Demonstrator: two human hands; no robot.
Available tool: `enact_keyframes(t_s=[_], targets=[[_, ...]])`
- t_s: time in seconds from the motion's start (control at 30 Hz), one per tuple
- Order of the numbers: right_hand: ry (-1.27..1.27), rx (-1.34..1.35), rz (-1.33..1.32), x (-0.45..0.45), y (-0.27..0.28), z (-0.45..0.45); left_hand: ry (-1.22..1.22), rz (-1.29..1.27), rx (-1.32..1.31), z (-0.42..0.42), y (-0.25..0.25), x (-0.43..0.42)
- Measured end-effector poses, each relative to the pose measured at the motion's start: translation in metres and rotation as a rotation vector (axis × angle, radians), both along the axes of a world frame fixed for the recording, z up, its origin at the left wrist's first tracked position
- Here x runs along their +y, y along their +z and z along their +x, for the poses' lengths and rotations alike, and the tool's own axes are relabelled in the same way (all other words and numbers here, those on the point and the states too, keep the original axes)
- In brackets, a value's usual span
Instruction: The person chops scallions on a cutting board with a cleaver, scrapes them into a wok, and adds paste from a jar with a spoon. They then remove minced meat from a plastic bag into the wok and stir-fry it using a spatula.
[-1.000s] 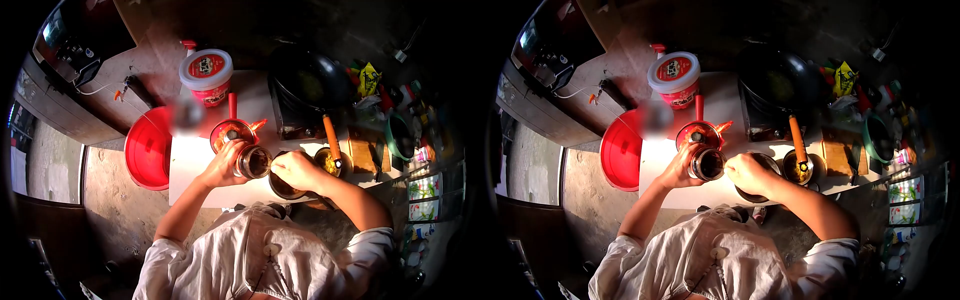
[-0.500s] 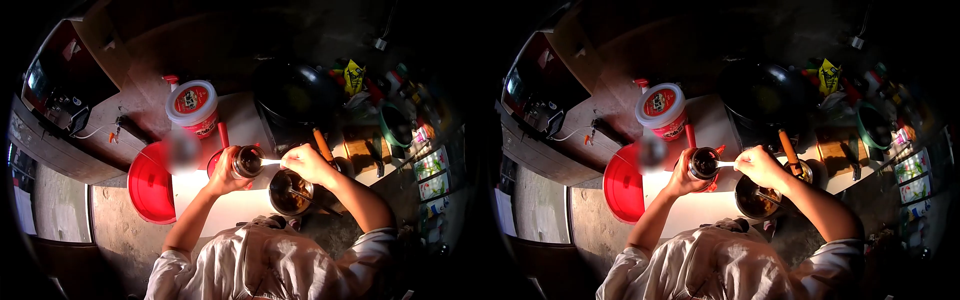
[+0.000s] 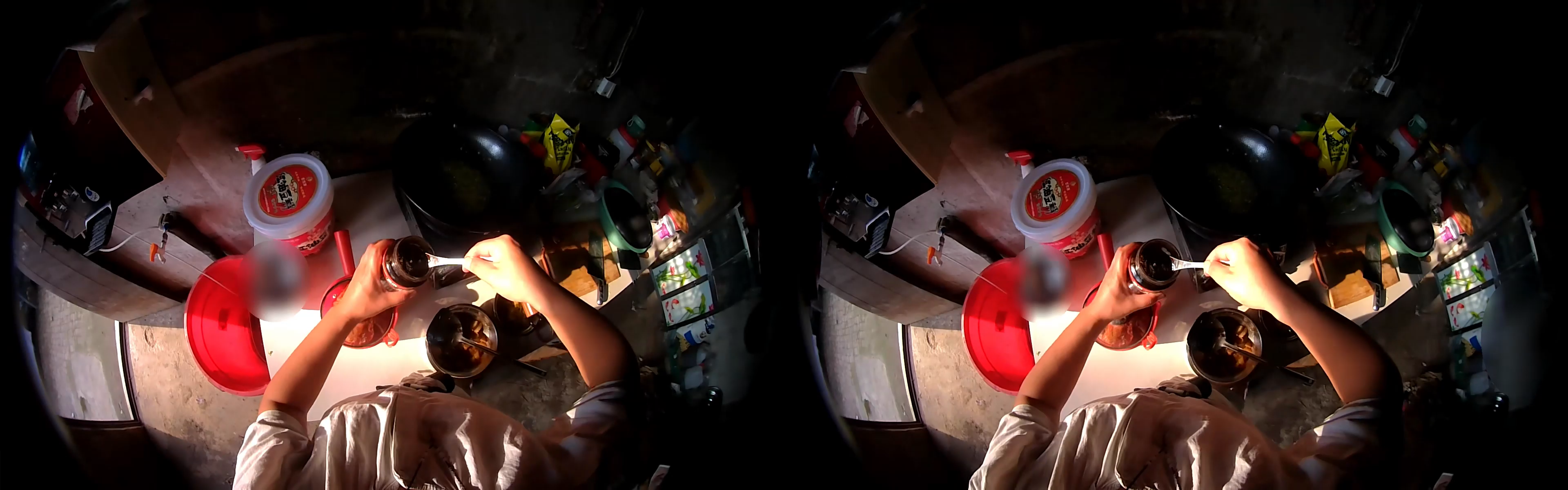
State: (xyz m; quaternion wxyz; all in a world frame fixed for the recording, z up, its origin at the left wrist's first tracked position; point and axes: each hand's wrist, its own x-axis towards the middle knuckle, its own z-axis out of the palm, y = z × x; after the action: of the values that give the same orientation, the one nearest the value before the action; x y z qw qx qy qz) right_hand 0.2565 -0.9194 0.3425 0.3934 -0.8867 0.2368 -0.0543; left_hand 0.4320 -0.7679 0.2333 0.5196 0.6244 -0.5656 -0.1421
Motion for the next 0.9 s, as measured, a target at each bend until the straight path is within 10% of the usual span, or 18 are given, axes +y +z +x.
enact_keyframes(t_s=[0.9], targets=[[-0.119, 0.028, 0.414, -0.005, 0.013, -0.016, -0.092, -0.003, -0.025, 0.009, -0.014, 0.004]])
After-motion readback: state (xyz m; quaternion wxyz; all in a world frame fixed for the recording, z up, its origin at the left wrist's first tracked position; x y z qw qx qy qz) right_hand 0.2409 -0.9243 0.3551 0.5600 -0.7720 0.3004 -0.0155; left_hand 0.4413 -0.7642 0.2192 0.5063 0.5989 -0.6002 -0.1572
